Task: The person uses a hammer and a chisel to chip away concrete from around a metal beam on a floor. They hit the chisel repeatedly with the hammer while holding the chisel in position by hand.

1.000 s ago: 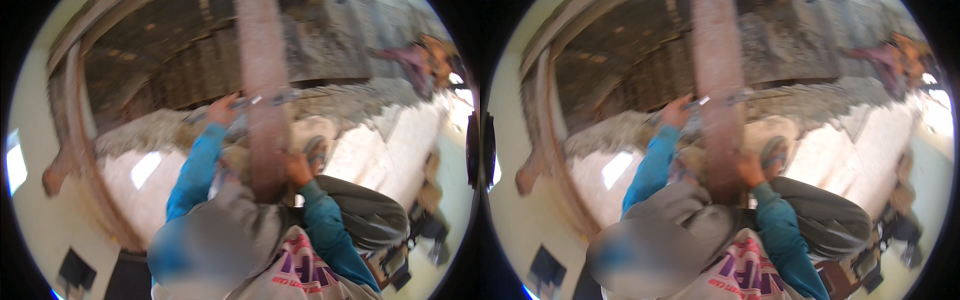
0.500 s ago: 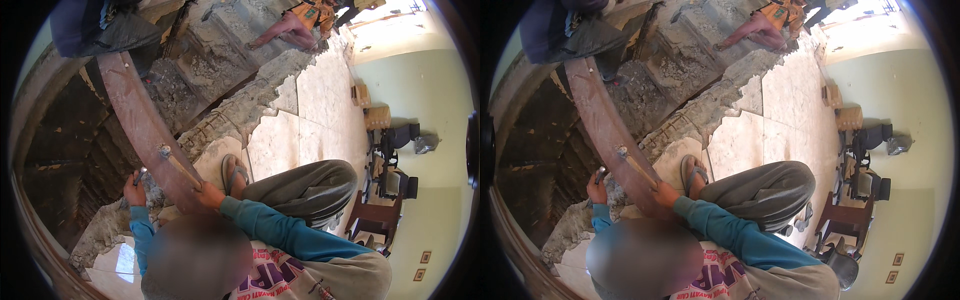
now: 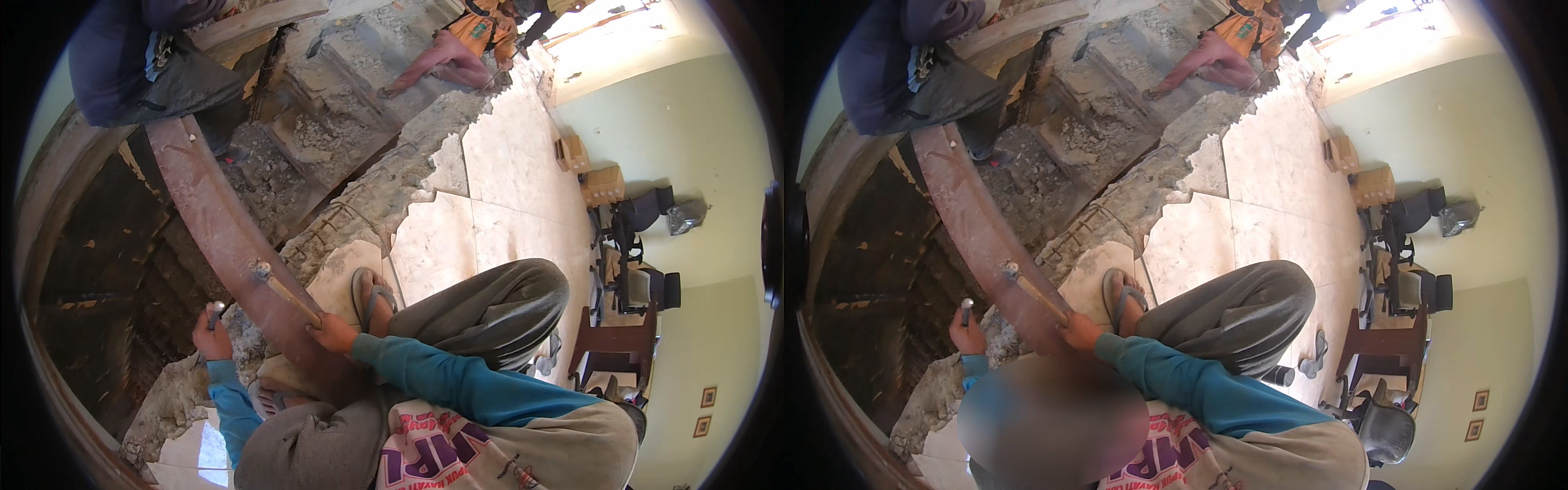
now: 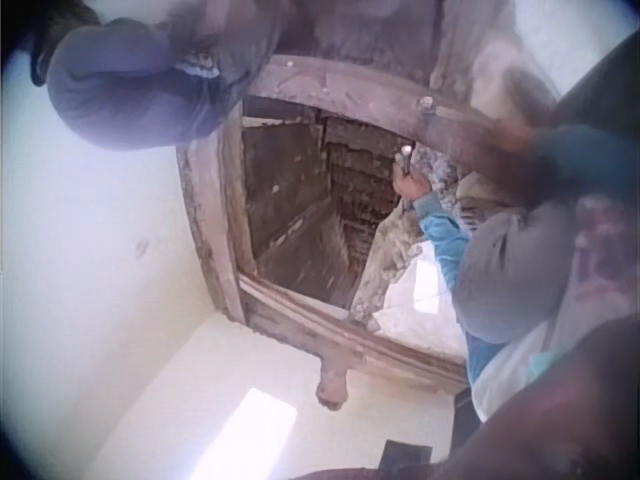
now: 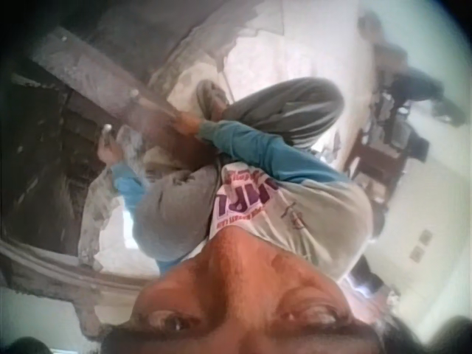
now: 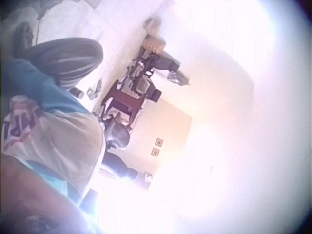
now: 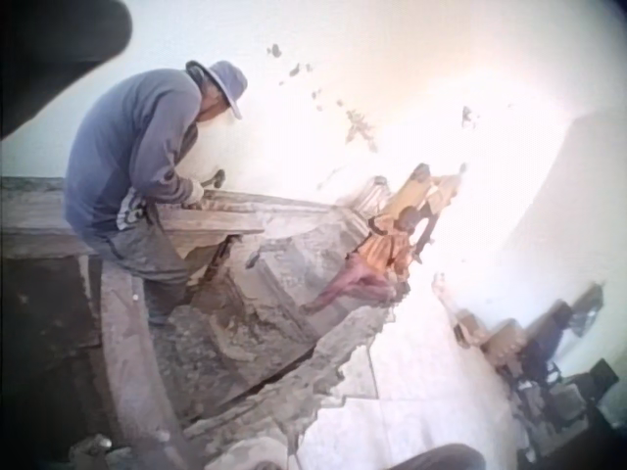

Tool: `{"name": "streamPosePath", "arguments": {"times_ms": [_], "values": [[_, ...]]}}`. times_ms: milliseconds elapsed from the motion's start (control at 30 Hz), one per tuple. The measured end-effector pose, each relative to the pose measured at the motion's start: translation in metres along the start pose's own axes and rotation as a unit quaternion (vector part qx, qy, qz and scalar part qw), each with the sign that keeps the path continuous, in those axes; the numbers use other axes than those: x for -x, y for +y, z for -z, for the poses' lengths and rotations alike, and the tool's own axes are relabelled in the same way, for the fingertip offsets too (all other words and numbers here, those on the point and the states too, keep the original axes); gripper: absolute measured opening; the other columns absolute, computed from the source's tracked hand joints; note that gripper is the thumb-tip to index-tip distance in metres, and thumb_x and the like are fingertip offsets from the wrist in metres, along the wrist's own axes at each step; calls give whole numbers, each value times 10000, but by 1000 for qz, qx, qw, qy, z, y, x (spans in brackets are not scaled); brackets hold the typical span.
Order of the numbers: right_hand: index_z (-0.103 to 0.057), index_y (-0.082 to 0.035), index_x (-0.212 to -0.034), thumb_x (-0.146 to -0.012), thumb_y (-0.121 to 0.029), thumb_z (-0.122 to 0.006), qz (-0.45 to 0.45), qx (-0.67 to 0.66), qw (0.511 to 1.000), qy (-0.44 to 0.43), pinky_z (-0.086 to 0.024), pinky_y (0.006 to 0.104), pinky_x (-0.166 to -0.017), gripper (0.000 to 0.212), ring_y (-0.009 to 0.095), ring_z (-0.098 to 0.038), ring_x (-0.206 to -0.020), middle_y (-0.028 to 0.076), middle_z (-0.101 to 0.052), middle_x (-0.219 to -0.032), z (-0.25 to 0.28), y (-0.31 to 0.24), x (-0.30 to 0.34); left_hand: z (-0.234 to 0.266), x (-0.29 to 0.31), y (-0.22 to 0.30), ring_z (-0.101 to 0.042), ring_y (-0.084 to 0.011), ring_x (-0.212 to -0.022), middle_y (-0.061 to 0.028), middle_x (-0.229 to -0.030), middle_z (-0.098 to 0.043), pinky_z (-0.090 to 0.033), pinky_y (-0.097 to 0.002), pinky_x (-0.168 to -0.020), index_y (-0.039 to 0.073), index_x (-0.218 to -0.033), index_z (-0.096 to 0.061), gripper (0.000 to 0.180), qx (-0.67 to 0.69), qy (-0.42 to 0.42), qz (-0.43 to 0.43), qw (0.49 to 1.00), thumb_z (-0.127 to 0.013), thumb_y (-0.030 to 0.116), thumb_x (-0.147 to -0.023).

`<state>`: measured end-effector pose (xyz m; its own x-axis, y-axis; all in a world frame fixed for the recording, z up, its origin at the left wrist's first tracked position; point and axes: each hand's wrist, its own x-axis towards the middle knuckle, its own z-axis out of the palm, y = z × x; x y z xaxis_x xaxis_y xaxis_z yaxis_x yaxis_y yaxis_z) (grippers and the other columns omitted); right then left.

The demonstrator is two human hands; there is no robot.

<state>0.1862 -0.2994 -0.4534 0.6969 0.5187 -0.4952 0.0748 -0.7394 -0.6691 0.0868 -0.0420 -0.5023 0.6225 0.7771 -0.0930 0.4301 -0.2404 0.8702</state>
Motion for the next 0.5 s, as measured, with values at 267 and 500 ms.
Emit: {"name": "streamPosePath", "arguments": {"times_ms": [267,500], "values": [[-633,44,-885,-870,-353,-553,22,83,995,-43,-483,476,-632,405,428,-624,-733,276,-615,-739,-9,-16,-9,112,-31,-21,-509,-158,-641,-27,-698,-534,-444,-278,-626,15,-922,-609,206,599,210,177,752,-571,217,-912],[-606,-8,-845,-869,-287,-601,-66,-44,996,-36,-397,318,-452,280,136,-519,-520,40,-528,-599,-15,11,-9,149,35,63,-242,-74,-472,19,-506,-284,-176,-266,-443,120,-592,-327,416,371,244,-22,895,-451,227,-974]]}}
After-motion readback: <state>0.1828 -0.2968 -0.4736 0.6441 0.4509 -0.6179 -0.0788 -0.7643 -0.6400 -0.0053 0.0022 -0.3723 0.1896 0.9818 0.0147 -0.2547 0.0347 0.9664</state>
